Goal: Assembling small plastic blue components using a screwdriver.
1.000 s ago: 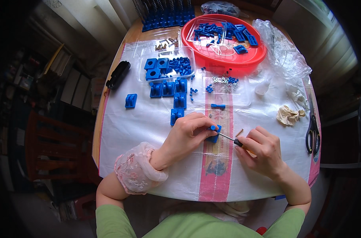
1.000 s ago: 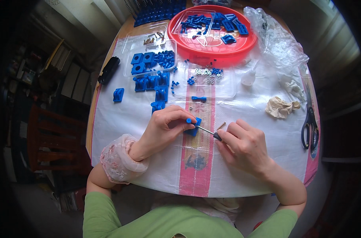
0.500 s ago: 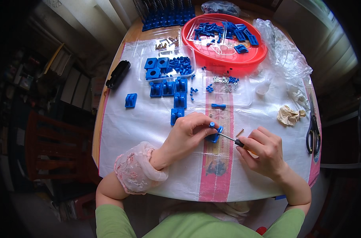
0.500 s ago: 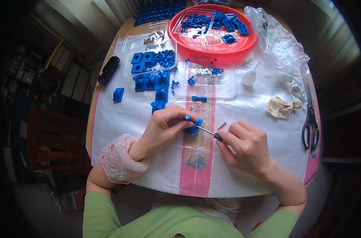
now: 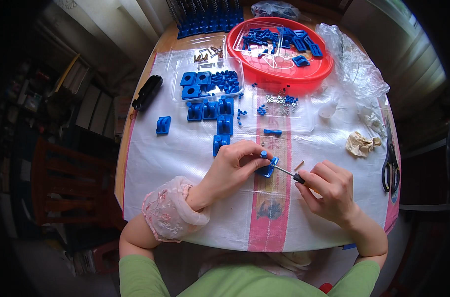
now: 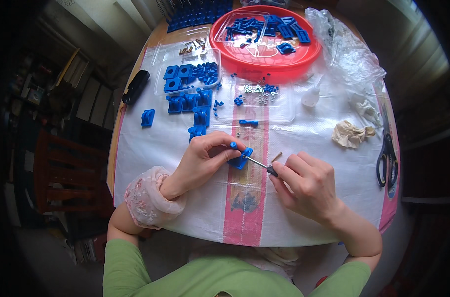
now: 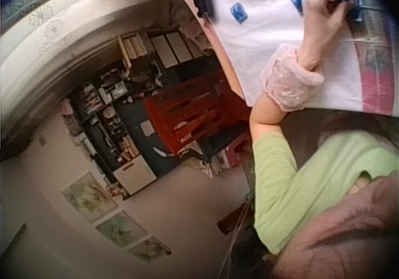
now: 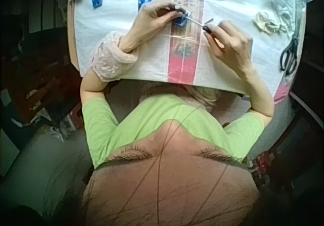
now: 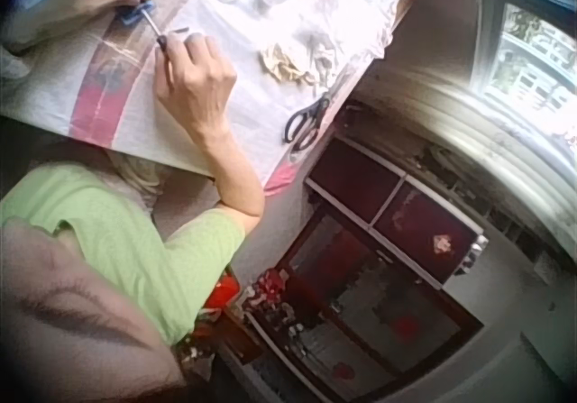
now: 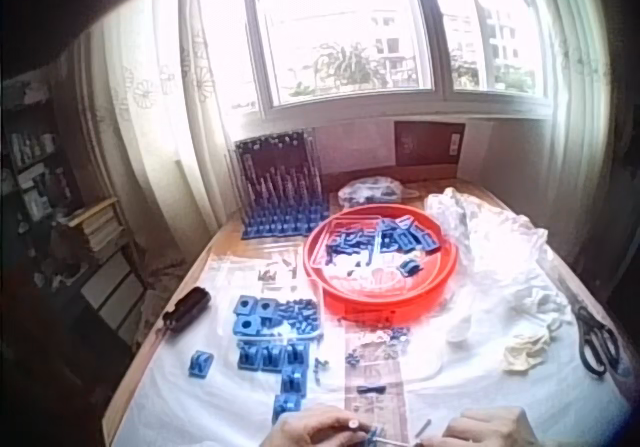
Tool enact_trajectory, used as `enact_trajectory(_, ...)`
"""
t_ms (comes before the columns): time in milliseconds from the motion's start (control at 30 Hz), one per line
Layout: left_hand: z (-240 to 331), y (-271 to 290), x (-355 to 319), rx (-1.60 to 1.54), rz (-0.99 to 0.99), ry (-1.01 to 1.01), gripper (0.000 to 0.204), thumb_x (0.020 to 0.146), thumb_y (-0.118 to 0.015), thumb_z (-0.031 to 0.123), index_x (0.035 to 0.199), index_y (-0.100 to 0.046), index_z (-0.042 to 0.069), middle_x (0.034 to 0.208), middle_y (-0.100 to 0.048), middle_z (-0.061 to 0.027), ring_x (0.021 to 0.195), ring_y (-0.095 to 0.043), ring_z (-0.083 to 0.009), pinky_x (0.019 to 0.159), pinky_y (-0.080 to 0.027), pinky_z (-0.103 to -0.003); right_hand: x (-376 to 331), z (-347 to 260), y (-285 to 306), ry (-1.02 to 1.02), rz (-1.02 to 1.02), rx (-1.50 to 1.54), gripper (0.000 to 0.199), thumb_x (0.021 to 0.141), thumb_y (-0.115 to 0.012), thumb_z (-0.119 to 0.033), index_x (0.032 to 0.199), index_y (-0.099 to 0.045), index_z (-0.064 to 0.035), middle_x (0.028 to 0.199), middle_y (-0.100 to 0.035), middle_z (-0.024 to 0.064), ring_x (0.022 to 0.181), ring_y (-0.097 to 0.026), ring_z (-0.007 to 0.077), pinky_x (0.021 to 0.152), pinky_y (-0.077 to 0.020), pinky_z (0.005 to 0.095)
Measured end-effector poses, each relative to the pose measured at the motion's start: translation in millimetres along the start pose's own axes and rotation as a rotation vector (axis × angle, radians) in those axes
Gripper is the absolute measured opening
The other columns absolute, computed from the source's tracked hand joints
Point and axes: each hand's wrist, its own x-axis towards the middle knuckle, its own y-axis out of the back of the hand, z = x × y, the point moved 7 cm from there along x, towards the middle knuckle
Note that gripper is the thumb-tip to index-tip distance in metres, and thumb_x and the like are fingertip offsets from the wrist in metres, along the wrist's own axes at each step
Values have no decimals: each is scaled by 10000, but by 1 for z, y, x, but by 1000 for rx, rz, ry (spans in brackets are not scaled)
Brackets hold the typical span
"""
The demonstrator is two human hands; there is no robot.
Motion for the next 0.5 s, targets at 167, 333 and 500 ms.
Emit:
enact_trajectory(167,2,0,0,-9,0,6,176,966,-663,-71,1121,-735,-28,1115,-726,-70,1037,-704,-125,926,-584,-268,0,-1,3,3,24,10,211,741,-818,-89,925,-717,-66,709,-546,22,611,-566,192,510,-430,352)
enact_trajectory(333,-1,0,1,-3,-2,14,173,967,-663,-70,1121,-732,-34,1119,-729,-72,1043,-704,-128,934,-583,-272,-2,1,-2,-11,-17,12,211,738,-819,-90,920,-714,-68,707,-548,21,613,-571,195,512,-433,353)
enact_trajectory(500,-2,0,0,-22,-1,20,173,965,-661,-76,1119,-731,-35,1124,-729,-74,1050,-705,-131,942,-582,-275,0,0,-1,-6,-3,13,211,738,-818,-94,918,-712,-69,708,-545,22,612,-572,197,512,-434,355)
